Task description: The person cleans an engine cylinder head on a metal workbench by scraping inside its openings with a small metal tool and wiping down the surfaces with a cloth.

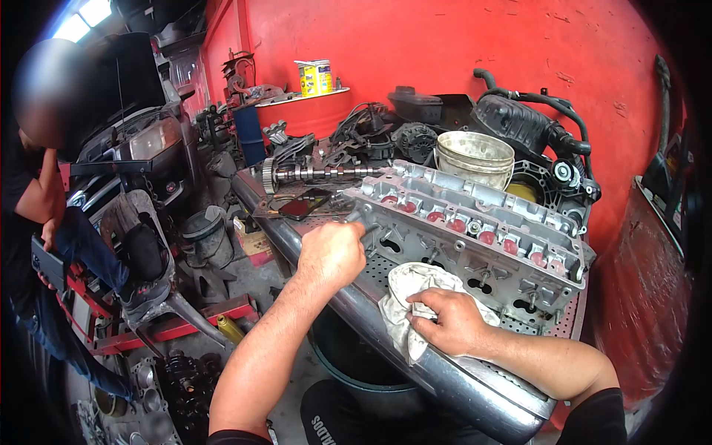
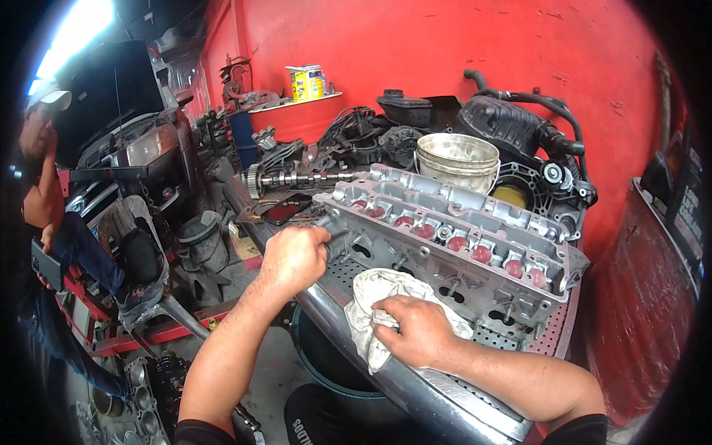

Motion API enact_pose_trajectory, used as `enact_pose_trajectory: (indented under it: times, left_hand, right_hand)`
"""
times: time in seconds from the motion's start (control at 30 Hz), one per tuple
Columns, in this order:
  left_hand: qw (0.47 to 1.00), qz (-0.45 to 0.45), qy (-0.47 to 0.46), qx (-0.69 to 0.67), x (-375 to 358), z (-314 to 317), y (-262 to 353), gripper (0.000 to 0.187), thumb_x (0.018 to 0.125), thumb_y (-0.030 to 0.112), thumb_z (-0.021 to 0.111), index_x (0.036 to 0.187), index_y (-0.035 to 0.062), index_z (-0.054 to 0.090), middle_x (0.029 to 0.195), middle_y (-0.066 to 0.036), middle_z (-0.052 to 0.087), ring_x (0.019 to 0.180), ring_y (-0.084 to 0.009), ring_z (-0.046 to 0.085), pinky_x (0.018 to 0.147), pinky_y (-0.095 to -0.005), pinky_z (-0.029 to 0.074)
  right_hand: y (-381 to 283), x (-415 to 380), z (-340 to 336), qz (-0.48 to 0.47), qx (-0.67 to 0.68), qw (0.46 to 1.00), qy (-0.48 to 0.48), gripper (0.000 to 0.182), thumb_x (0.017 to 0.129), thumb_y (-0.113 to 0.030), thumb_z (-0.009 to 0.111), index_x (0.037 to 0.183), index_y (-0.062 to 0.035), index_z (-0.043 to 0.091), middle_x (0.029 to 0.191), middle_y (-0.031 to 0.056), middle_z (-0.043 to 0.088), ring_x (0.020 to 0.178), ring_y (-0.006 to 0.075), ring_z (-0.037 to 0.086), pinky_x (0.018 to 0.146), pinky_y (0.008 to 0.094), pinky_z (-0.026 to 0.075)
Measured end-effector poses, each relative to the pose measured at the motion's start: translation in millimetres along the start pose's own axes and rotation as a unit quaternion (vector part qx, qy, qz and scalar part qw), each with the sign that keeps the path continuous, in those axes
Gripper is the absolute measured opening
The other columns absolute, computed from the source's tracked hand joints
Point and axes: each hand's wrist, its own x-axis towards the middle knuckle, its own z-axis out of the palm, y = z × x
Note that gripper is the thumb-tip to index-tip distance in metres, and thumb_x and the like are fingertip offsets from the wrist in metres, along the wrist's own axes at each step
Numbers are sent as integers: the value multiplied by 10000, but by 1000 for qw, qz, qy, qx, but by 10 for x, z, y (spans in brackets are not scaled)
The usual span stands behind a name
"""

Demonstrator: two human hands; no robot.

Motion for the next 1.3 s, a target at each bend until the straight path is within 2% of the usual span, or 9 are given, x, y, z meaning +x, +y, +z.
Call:
enact_pose_trajectory:
  times: [0.27, 0.37, 0.43, 0.5, 0.7, 0.83, 0.97, 1.03, 1.3]
  left_hand:
    - [1000, 16, -4, -10, 11, -2, -22, 171, 856, 155, 638, 961, 76, 748, 904, -201, 739, 933, -375, 726, 840, -505, 576]
    - [999, -5, -2, -33, 56, -52, -47, 253, 854, 130, 610, 1041, 95, 776, 954, -208, 741, 958, -384, 714, 892, -492, 565]
    - [994, 33, 10, -106, 67, -21, -48, 253, 852, 123, 607, 1037, 76, 773, 975, -209, 741, 980, -389, 709, 914, -487, 559]
    - [991, 15, 2, -137, 81, 3, -118, 248, 853, 123, 606, 1028, 59, 770, 991, -206, 743, 994, -388, 708, 933, -482, 552]
    - [997, -19, 34, -65, -4, 31, -127, 237, 852, 131, 619, 1027, 89, 773, 939, -210, 744, 946, -388, 720, 878, -503, 570]
    - [997, 61, -5, -43, -72, 51, -12, 197, 857, 147, 622, 1003, 82, 737, 896, -196, 742, 886, -383, 724, 829, -510, 580]
    - [996, 20, 69, -62, -81, 185, -173, 203, 868, 124, 620, 1020, 68, 742, 934, -173, 750, 907, -361, 726, 833, -497, 582]
    - [981, 62, 127, -135, -136, 327, -160, 220, 881, 126, 621, 1052, 70, 748, 967, -161, 752, 898, -358, 726, 834, -488, 585]
    - [968, 68, 172, -168, -222, 609, -181, 246, 880, 90, 623, 1099, 63, 732, 929, -140, 739, 857, -343, 725, 762, -460, 598]
  right_hand:
    - [-6, -11, 1, 2, -5, 1000, -8, 368, 882, -287, 651, 1172, -67, 705, 1135, 182, 718, 1044, 387, 688, 925, 469, 547]
    - [-23, 8, -7, 9, 10, 1000, -4, 359, 877, -282, 661, 1164, -71, 709, 1118, 183, 722, 1032, 385, 692, 906, 466, 550]
    - [-39, -3, 4, 14, 24, 1000, 14, 346, 873, -273, 673, 1149, -68, 716, 1078, 181, 727, 1006, 383, 698, 878, 461, 556]
    - [-42, 1, 8, 1, 18, 1000, 19, 336, 872, -266, 686, 1137, -63, 722, 1045, 176, 729, 978, 378, 703, 855, 455, 558]
    - [-55, 8, 14, 19, 8, 1000, 21, 330, 882, -279, 709, 1133, -65, 724, 1019, 167, 732, 909, 365, 715, 803, 437, 564]
    - [-45, 8, 27, 9, 3, 1000, 25, 329, 881, -273, 715, 1136, -65, 725, 1018, 167, 734, 891, 352, 722, 789, 429, 566]
    - [-81, 19, 8, 30, 8, 999, 19, 323, 878, -257, 724, 1134, -60, 727, 1020, 170, 736, 897, 341, 728, 790, 417, 568]
    - [-68, 17, 20, 34, 4, 999, 15, 321, 876, -251, 727, 1132, -57, 727, 1020, 173, 736, 905, 342, 729, 795, 414, 569]
    - [-34, 17, 58, 24, 15, 999, 32, 306, 868, -204, 743, 1123, -36, 724, 1009, 196, 737, 932, 352, 731, 809, 406, 567]
